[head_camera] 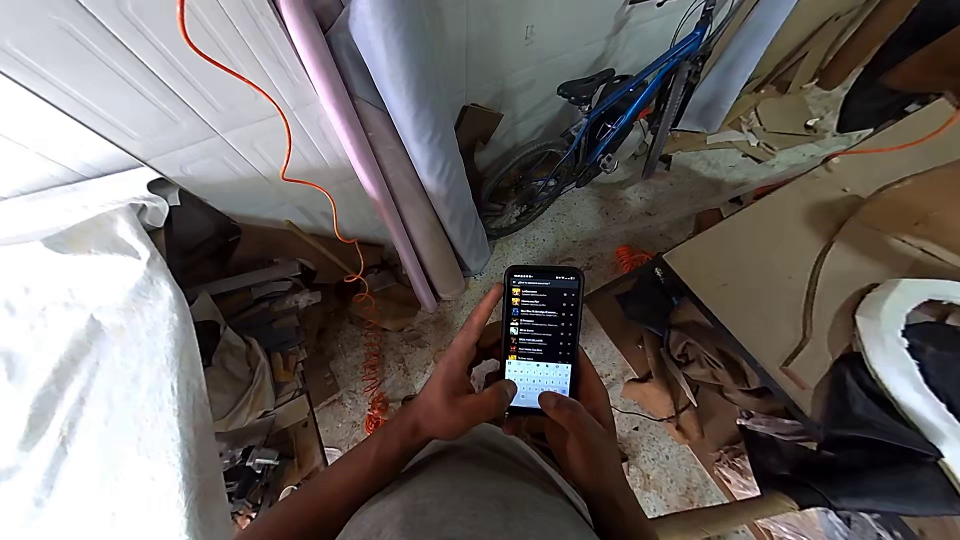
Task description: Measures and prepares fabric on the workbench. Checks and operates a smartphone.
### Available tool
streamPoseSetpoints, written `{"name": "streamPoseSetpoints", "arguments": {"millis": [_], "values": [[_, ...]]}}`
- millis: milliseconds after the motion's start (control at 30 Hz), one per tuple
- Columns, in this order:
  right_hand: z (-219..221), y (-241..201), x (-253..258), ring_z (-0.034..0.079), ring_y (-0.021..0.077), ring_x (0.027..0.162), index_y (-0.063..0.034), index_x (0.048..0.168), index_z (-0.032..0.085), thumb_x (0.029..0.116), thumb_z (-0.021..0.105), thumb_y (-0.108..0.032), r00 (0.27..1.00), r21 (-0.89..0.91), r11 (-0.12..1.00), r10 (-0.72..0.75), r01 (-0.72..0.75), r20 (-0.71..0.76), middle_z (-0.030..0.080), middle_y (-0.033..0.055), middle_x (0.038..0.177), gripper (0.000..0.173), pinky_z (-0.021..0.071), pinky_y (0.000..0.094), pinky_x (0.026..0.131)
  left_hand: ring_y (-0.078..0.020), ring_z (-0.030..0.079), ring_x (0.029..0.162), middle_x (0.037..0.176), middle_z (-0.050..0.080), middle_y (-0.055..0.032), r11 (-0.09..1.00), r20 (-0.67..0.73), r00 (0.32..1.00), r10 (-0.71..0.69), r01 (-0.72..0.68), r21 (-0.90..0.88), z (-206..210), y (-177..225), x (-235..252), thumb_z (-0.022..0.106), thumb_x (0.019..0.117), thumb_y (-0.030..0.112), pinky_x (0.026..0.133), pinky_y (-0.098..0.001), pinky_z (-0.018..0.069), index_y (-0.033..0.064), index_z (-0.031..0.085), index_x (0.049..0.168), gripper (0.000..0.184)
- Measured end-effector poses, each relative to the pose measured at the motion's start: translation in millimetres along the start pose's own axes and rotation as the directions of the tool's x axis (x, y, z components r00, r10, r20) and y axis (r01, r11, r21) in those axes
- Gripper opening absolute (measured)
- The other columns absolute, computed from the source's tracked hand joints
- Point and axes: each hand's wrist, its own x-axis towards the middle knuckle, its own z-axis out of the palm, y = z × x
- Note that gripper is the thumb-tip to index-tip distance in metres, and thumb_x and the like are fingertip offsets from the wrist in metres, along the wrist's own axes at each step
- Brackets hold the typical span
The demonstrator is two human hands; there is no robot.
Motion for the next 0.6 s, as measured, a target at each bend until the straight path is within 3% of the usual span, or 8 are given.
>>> {"name": "streamPoseSetpoints", "arguments": {"millis": [200,333,600], "values": [[3.9,0.3,5.3,0.073,0.0394,0.09,-0.0098,0.143,0.043,0.095,0.067,-0.01,0.999,-0.048,0.999,-0.005,0.003,-0.04,0.065,0.0269,0.117,0.054,0.0651,0.0527,0.065,-0.0337,0.065,0.116,0.14,0.058,-0.0179,1.0,0.001,1.0,0.015,-0.015,0.02,-3.3,-0.3,1.7,0.063,0.0907,0.004,0.098,-0.0494,0.0578,0.0249,0.001,0.166,0.1],[6.5,1.5,7.0,0.074,0.0381,0.091,-0.0125,0.146,0.041,0.0909,0.073,-0.008,0.998,-0.071,0.997,0.005,-0.01,-0.06,0.066,0.0246,0.118,0.064,0.0656,0.0519,0.066,-0.0348,0.066,0.115,0.137,0.061,-0.0196,1.0,-0.02,1.0,0.001,-0.002,-0.008,-5.7,1.2,0.9,0.061,0.0922,0.006,0.097,-0.0502,0.0583,0.025,0.002,0.166,0.097],[16.1,0.2,13.3,0.074,0.038,0.084,-0.0117,0.145,0.04,0.092,0.07,-0.005,0.999,-0.134,0.991,0.019,-0.025,-0.044,0.066,0.0248,0.113,0.061,0.0657,0.0499,0.063,-0.0328,0.066,0.114,0.133,0.062,-0.0194,0.999,-0.018,0.999,0.028,-0.027,0.027,-13.0,5.7,-2.0,0.059,0.0935,0.007,0.097,-0.0487,0.0579,0.0237,0.0,0.166,0.095]]}}
